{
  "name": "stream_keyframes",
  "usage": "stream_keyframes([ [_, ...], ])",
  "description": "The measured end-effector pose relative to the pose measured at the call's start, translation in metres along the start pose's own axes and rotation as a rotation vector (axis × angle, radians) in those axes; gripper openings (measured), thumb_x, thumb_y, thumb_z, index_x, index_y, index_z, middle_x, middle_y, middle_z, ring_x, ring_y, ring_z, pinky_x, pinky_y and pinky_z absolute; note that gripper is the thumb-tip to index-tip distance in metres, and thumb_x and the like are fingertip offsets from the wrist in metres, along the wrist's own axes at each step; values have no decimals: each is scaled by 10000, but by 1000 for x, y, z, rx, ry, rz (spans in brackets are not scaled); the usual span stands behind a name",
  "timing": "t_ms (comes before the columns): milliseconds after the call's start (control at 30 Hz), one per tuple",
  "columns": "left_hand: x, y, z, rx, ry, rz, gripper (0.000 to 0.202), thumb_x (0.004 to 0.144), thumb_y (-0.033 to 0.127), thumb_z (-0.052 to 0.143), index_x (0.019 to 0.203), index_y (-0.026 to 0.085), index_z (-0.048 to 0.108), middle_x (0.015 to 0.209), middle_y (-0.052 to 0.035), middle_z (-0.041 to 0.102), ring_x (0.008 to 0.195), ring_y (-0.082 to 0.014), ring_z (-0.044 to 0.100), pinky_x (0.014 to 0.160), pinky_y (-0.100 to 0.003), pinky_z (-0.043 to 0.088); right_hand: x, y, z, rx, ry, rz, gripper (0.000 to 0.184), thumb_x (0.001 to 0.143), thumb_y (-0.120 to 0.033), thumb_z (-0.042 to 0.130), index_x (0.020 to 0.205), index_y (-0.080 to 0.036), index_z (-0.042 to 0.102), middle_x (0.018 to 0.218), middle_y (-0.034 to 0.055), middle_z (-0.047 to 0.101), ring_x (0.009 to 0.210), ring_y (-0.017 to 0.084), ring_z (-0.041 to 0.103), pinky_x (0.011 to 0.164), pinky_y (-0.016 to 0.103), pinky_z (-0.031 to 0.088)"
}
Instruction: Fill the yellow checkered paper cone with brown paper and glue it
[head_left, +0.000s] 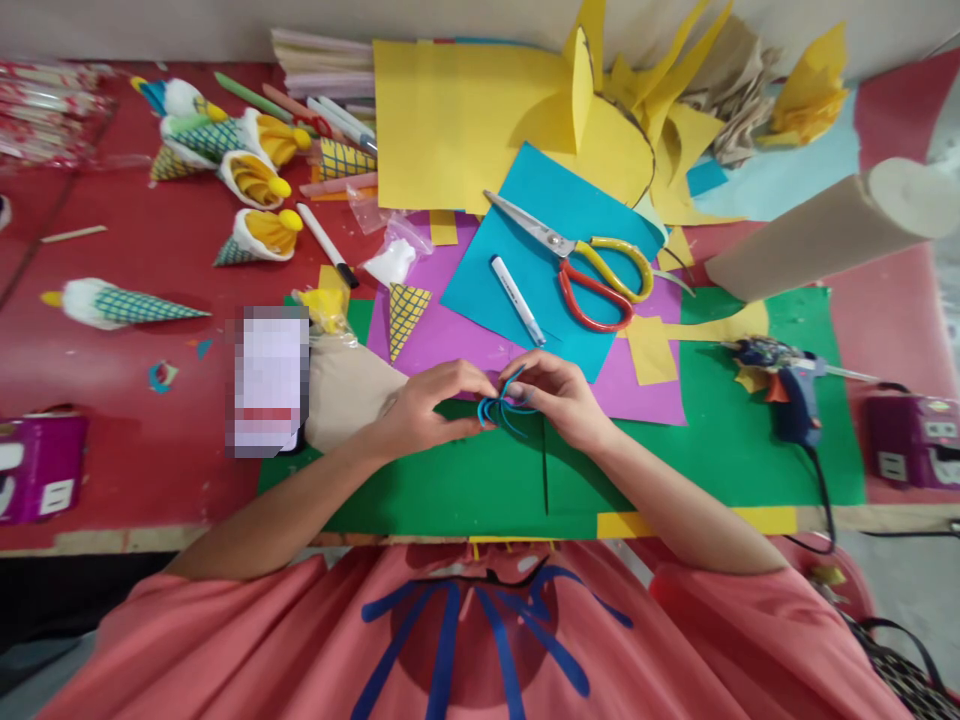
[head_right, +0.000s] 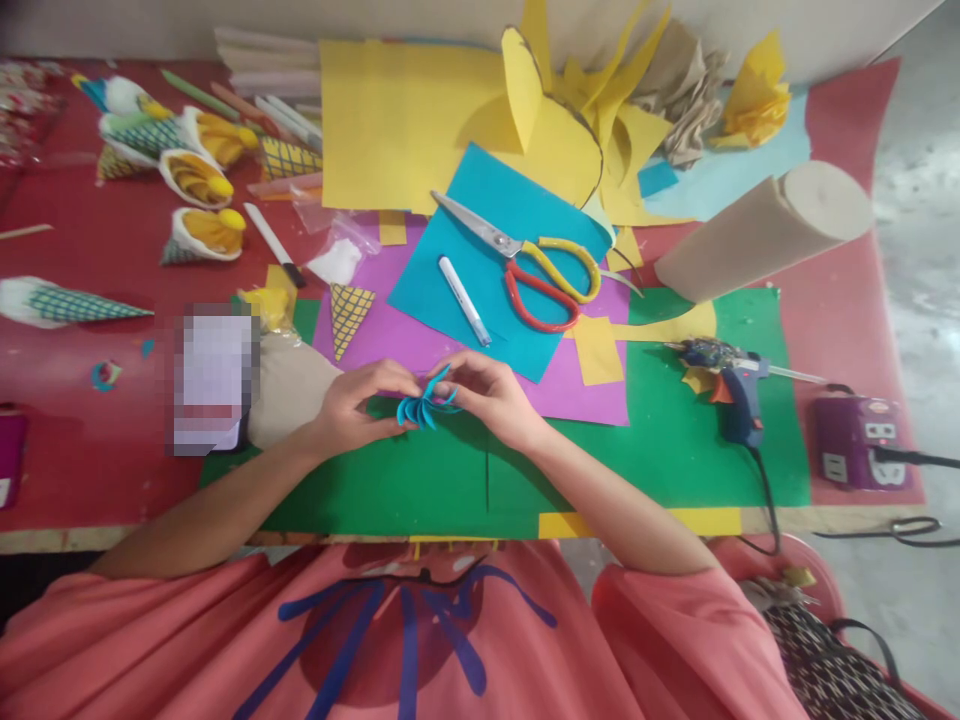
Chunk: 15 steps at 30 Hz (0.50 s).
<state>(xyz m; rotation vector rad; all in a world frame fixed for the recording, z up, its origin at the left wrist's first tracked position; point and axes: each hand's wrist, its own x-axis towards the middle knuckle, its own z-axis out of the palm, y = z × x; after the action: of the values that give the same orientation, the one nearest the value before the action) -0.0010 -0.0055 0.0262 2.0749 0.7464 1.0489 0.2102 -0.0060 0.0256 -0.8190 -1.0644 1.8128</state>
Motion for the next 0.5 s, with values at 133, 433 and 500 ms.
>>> stream_keyframes([
  [133,4,2,1,-12,-46,29,158,865,325,717,965,215,663,870,-34,742,818,-141,713,736,-239,554,0,4,0,40,-46,52,193,764,-307,836,845,-190,707,797,-6,682,720,103,622,695,250,517],
  [433,-1,4,6,-88,-6,-41,225,841,375,739,928,202,625,849,-27,733,791,-131,714,732,-227,569,2,4,1,147,-51,91,405,660,-418,901,800,-176,607,728,-41,618,640,69,566,632,212,477],
  [500,-1,4,6,-77,-6,-15,202,859,362,722,939,202,628,865,-31,737,820,-132,721,761,-229,576,2,3,2,128,-46,90,393,651,-401,909,759,-174,607,707,-41,610,628,72,557,626,218,475],
])
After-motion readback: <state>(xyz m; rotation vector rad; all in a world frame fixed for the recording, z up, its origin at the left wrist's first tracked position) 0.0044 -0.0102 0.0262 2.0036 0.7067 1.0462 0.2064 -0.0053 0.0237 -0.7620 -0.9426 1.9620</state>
